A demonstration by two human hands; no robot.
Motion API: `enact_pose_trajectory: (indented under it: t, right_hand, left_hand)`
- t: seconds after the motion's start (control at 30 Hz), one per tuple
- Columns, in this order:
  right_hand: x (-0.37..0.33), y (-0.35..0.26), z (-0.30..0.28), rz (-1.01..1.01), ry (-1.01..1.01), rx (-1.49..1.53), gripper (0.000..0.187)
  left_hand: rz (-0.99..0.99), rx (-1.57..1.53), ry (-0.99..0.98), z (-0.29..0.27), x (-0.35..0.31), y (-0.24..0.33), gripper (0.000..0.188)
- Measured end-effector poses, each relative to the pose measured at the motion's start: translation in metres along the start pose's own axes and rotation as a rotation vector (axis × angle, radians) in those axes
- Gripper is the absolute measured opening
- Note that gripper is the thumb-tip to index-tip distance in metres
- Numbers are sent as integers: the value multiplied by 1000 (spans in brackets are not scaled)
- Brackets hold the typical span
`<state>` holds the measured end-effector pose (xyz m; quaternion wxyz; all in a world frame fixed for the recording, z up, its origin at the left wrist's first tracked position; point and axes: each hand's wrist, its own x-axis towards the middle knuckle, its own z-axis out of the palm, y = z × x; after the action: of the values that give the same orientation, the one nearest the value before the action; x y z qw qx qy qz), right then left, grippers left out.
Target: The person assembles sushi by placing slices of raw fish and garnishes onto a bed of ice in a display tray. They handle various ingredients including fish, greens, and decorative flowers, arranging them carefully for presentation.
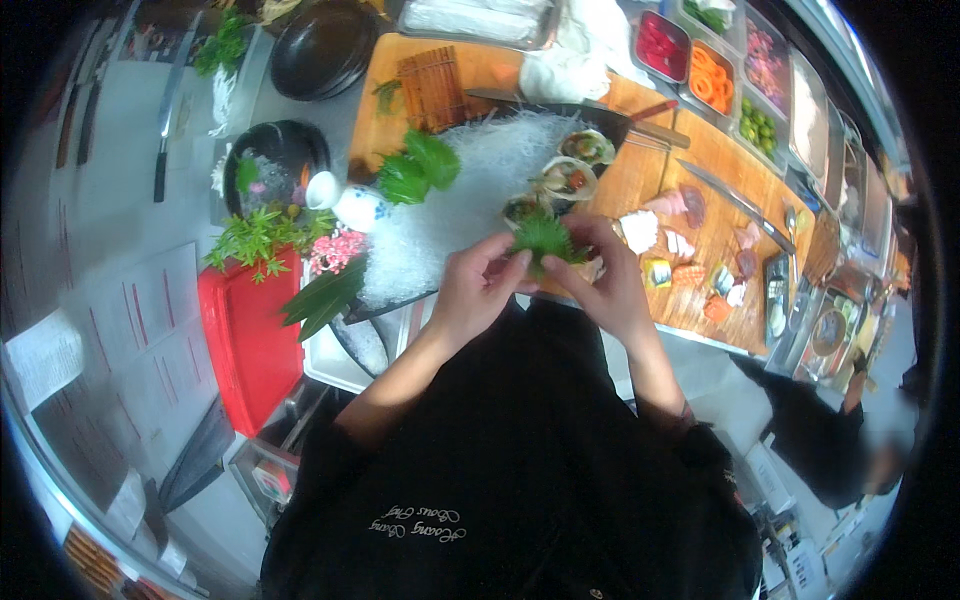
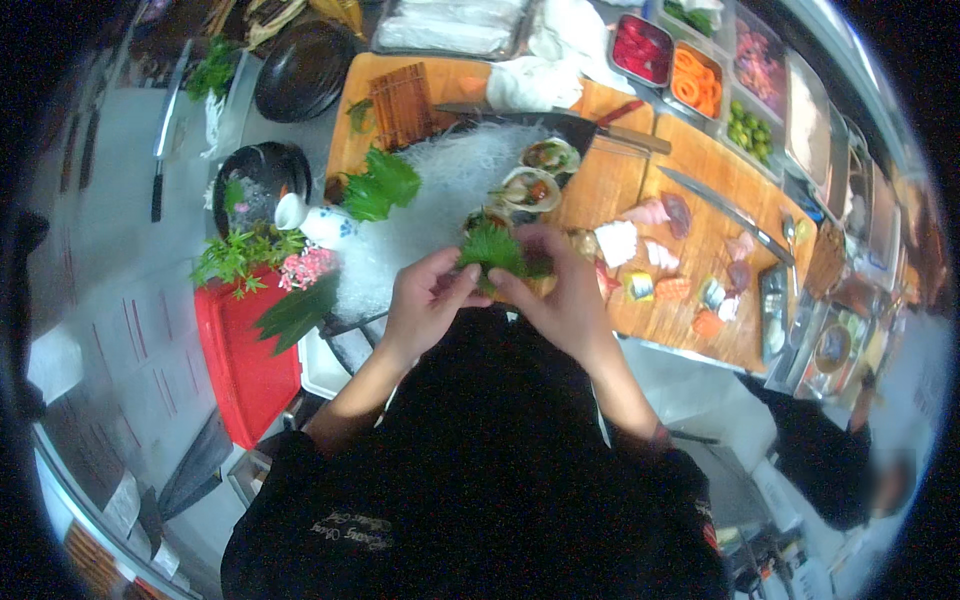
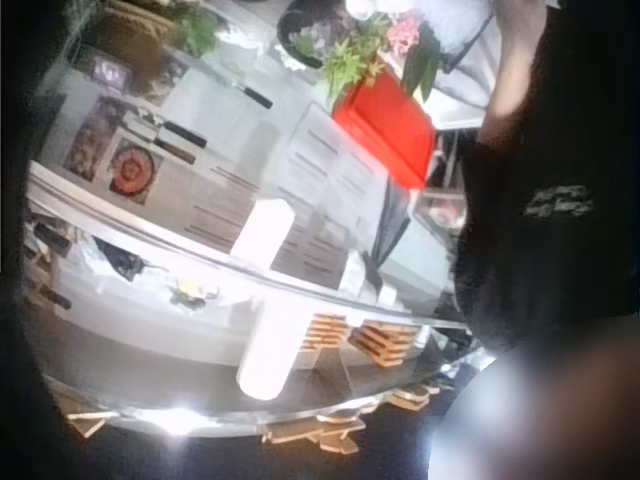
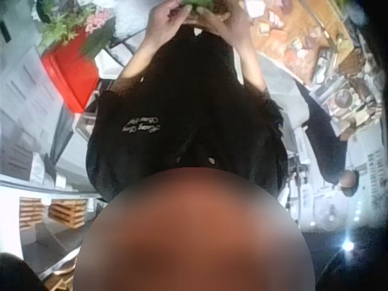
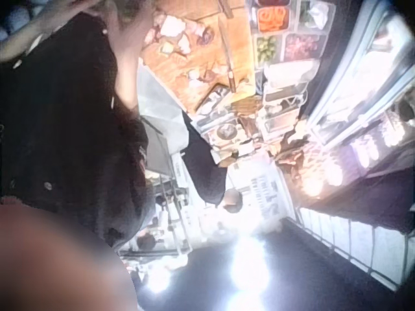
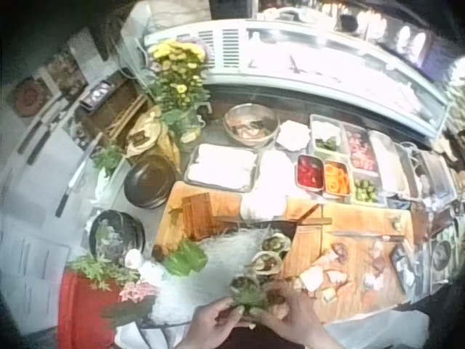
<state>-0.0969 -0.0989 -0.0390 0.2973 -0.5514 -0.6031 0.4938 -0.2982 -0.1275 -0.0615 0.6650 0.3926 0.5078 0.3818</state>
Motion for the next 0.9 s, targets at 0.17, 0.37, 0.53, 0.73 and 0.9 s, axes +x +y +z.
enact_pose_trajectory:
  t: [0.17, 0.37, 0.53, 0.73, 0.9]
  right_hand:
    - [92, -9, 26, -12, -220, 26, 25]
    - [157, 4, 55, 44, -304, -100, 26]
    - [140, -13, 46, -105, -238, -254, 23]
    - [128, -11, 10, 22, -256, -98, 20]
    - [128, 11, -3, 11, -263, 23, 20]
  left_hand:
    - [309, 448, 343, -56, 11, 23, 24]
    - [711, 1166, 265, -99, 43, 30, 28]
    - [383, 1160, 216, -107, 48, 35, 31]
    - [557, 1397, 147, -116, 91, 63, 24]
    - [501, 1374, 45, -113, 101, 74, 14]
